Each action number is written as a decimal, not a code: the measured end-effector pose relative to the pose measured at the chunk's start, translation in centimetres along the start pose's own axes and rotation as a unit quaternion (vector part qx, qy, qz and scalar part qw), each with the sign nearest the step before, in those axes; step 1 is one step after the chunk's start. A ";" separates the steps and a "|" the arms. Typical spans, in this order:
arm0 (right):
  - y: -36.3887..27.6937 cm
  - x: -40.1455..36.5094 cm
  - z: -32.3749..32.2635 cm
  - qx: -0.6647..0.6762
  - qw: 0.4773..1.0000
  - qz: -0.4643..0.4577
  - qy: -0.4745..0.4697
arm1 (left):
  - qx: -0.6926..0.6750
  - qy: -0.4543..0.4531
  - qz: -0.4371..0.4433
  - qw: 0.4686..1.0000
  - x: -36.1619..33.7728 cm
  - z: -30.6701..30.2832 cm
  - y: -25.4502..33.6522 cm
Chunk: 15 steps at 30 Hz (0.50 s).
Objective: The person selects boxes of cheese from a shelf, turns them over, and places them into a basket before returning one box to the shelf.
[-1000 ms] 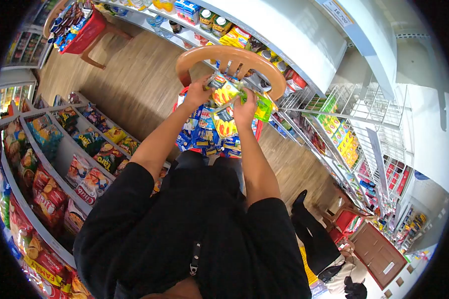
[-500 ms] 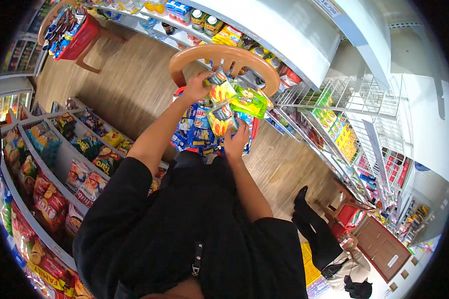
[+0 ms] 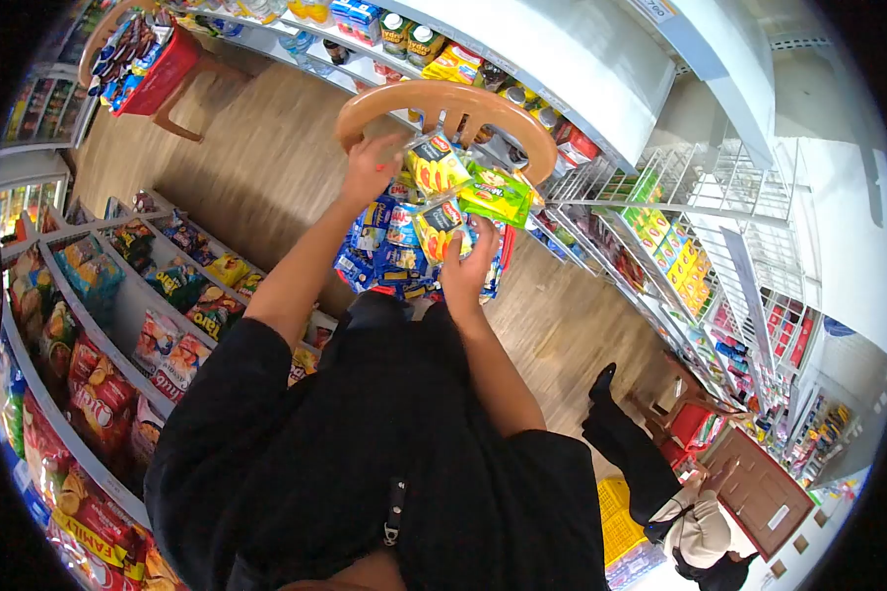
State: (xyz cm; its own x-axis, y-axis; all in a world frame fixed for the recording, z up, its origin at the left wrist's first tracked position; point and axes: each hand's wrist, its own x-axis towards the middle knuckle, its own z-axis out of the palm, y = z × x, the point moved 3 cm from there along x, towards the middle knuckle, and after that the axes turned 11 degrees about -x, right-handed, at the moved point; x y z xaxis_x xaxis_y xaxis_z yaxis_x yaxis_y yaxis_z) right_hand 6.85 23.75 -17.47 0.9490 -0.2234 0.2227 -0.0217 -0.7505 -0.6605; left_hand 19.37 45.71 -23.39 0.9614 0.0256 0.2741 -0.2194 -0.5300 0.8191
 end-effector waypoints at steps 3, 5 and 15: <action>-1.4 -0.6 1.8 0.140 0.988 0.027 -0.054 | -0.018 0.038 -0.073 0.996 -3.1 -3.2 -1.1; -1.8 -2.2 4.9 0.251 0.934 0.130 -0.218 | -0.003 0.028 -0.093 0.995 -4.9 -4.5 -1.8; -9.3 -1.8 11.1 -0.079 0.950 -0.150 -0.262 | -0.114 -0.128 -0.259 0.951 -9.2 -4.4 -6.3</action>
State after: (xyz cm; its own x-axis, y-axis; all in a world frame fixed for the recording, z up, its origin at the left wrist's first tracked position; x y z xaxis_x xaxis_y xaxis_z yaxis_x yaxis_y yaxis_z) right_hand 8.80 38.00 -19.70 0.9451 0.3254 -0.0305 0.2678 -0.8243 -0.4988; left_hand 11.21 52.53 -28.84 0.9528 0.0116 -0.3032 0.2922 -0.3047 0.9065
